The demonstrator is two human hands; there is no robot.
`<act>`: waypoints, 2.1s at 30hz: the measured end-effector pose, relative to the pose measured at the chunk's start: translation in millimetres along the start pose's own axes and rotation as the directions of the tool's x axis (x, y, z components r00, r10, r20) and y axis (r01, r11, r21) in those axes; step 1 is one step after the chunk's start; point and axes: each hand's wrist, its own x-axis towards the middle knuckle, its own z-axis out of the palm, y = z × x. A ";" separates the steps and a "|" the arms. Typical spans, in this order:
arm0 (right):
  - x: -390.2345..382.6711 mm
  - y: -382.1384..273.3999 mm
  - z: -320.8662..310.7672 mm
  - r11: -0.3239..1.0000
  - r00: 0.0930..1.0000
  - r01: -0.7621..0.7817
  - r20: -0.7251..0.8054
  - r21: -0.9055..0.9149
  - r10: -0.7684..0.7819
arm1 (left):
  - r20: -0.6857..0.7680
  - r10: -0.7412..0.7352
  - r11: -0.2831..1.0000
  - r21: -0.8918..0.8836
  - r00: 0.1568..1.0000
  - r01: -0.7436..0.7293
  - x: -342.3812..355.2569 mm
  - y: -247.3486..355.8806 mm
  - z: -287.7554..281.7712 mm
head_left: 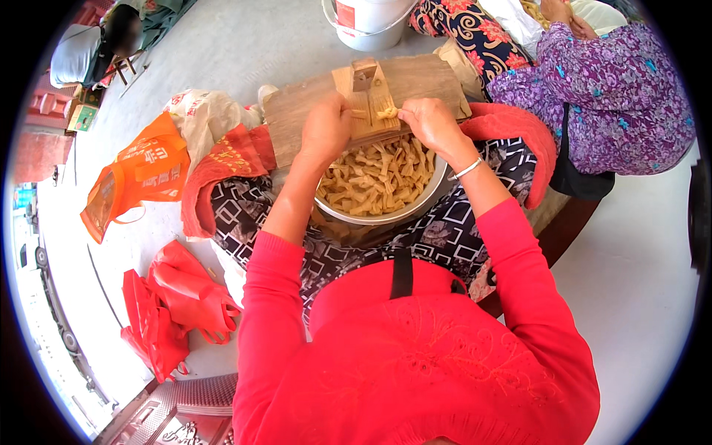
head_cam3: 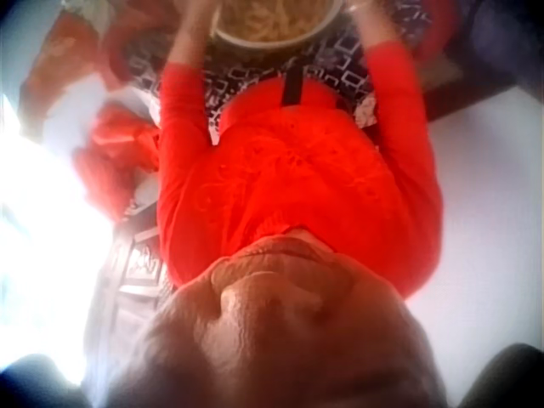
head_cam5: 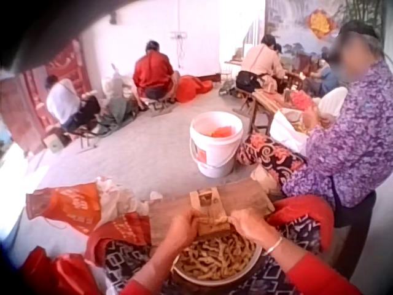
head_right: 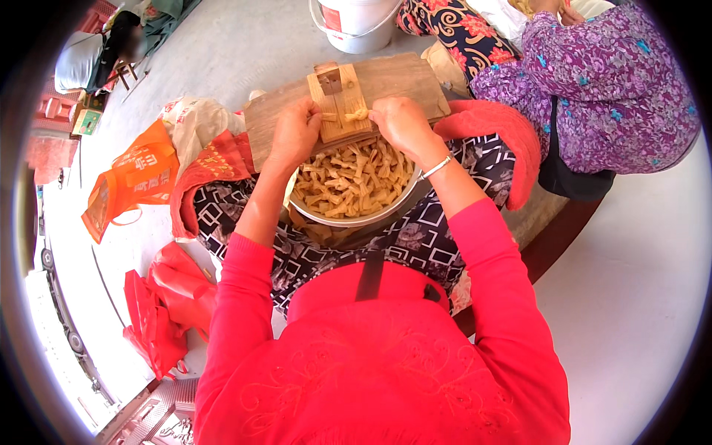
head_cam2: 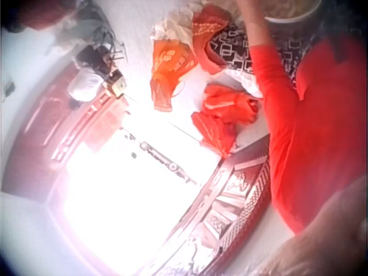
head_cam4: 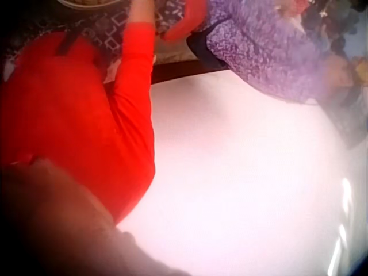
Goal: The person splits thin bamboo strips into smaller pieces by hand against a wooden block and collects the finished pieces in a bowl held in their lap.
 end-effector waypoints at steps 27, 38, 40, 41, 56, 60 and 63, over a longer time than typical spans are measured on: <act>-90.1 -125.4 -25.3 -0.116 0.977 -0.214 0.212 0.970 -0.029 | 0.176 0.138 0.449 -0.888 0.975 0.097 -106.0 90.2 -43.1; -54.3 -102.0 11.2 0.984 0.931 0.054 -0.365 0.170 0.012 | 0.429 -0.020 0.067 -0.901 0.903 0.429 -103.2 71.9 -5.4; -61.1 -93.7 12.6 0.994 0.948 0.005 -0.317 0.109 0.030 | 0.422 -0.004 0.211 -0.886 0.907 0.413 -106.3 59.3 7.8; -64.7 -87.0 10.4 1.000 0.966 0.001 -0.257 0.005 0.000 | 0.344 0.004 0.389 -0.866 0.939 0.315 -108.3 53.5 14.8; -93.6 -75.3 40.3 0.355 0.927 -0.298 0.180 0.886 0.330 | 0.048 0.157 0.941 -0.311 0.987 -0.134 -116.3 72.6 -9.5; -88.1 -73.8 39.2 0.821 0.953 -0.034 -0.230 0.570 0.199 | 0.238 -0.188 0.970 -0.107 0.953 0.218 -96.8 83.9 -8.1; -86.9 -72.5 40.2 0.753 0.909 0.040 -0.336 0.657 0.246 | 0.293 -0.231 0.721 -0.589 0.928 0.365 -110.2 56.8 17.9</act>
